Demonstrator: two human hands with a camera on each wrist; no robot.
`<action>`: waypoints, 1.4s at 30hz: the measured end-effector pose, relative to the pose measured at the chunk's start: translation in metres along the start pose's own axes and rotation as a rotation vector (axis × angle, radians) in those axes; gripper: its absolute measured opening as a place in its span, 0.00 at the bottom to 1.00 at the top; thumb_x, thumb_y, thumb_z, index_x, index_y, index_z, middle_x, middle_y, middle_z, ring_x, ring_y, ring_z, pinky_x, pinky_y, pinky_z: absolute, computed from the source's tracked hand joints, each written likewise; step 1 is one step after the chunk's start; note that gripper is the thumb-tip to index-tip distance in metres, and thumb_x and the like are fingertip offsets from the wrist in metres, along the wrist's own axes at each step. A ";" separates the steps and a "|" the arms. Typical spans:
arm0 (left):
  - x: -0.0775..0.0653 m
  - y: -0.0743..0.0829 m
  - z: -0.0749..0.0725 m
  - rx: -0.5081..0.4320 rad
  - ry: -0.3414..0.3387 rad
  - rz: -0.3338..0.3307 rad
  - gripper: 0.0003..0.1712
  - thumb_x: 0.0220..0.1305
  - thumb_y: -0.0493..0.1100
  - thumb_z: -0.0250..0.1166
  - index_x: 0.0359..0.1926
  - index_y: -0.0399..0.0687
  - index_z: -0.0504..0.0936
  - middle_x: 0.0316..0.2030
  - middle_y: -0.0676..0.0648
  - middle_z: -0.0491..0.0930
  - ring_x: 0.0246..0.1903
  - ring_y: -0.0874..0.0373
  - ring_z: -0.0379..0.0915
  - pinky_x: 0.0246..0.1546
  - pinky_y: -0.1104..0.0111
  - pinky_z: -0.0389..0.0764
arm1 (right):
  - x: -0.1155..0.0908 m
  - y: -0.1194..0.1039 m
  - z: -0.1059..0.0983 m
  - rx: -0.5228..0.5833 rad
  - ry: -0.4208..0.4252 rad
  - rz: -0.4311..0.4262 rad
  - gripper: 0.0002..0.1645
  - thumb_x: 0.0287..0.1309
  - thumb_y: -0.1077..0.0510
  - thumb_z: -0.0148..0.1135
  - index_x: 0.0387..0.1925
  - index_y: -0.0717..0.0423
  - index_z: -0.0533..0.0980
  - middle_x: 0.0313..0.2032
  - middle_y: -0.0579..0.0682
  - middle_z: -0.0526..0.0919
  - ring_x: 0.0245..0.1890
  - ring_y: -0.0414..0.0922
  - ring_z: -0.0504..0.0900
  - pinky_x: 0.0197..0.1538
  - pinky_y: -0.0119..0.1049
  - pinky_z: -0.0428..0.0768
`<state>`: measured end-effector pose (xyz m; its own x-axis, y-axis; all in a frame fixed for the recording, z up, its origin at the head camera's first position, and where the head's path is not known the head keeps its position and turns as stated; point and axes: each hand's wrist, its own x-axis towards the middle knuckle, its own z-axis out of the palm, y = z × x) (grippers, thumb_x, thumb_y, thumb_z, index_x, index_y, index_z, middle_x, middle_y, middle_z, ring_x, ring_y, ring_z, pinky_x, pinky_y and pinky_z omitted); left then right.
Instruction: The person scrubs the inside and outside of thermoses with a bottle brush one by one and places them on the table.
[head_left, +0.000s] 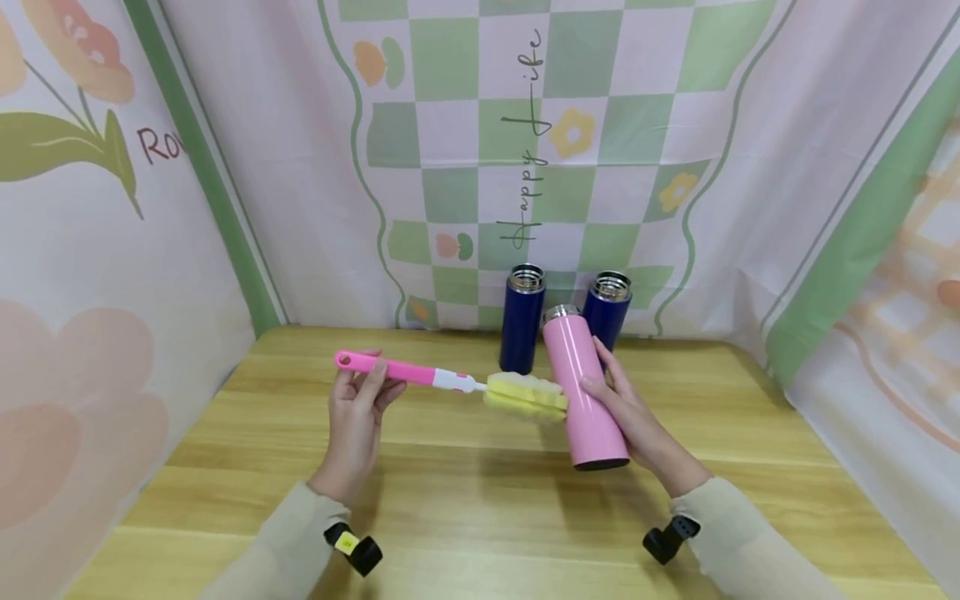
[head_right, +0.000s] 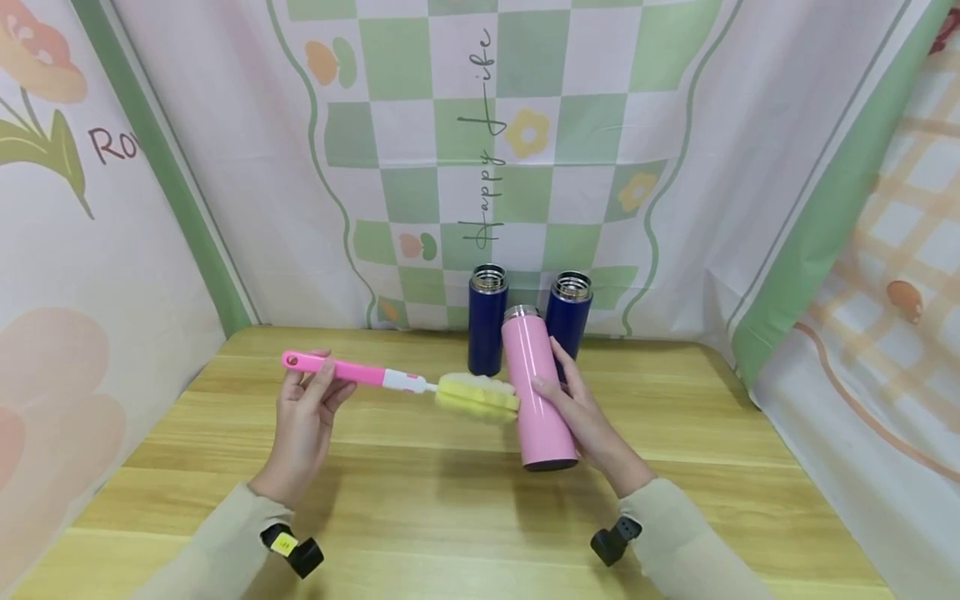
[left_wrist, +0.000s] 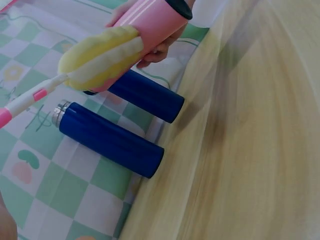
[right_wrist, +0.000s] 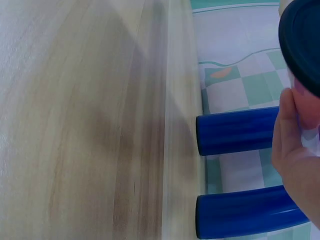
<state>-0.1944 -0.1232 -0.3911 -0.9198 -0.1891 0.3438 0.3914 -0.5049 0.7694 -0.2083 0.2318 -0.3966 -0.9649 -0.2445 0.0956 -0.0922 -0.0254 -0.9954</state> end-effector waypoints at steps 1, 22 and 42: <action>0.001 0.000 0.001 -0.008 0.010 0.007 0.10 0.74 0.37 0.60 0.53 0.40 0.73 0.38 0.46 0.82 0.36 0.58 0.83 0.45 0.67 0.88 | 0.000 -0.001 0.000 -0.005 -0.002 0.003 0.43 0.76 0.50 0.47 0.79 0.32 0.35 0.69 0.70 0.53 0.44 0.50 0.82 0.44 0.44 0.86; 0.013 0.003 0.002 0.018 0.093 0.083 0.20 0.73 0.46 0.62 0.58 0.41 0.70 0.46 0.41 0.78 0.43 0.56 0.81 0.53 0.65 0.84 | -0.001 -0.001 0.008 -0.108 0.022 0.013 0.39 0.77 0.46 0.39 0.80 0.42 0.39 0.67 0.63 0.59 0.51 0.47 0.74 0.51 0.39 0.79; 0.000 0.002 -0.005 -0.011 0.009 -0.018 0.11 0.74 0.42 0.60 0.53 0.42 0.73 0.39 0.45 0.81 0.37 0.58 0.83 0.46 0.69 0.87 | 0.004 -0.004 0.008 -0.068 0.123 -0.024 0.37 0.77 0.44 0.42 0.79 0.48 0.45 0.50 0.53 0.75 0.41 0.44 0.81 0.43 0.39 0.84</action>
<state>-0.1934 -0.1279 -0.3925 -0.9268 -0.1873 0.3255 0.3747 -0.5172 0.7694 -0.2102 0.2231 -0.3924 -0.9846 -0.1242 0.1228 -0.1283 0.0371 -0.9910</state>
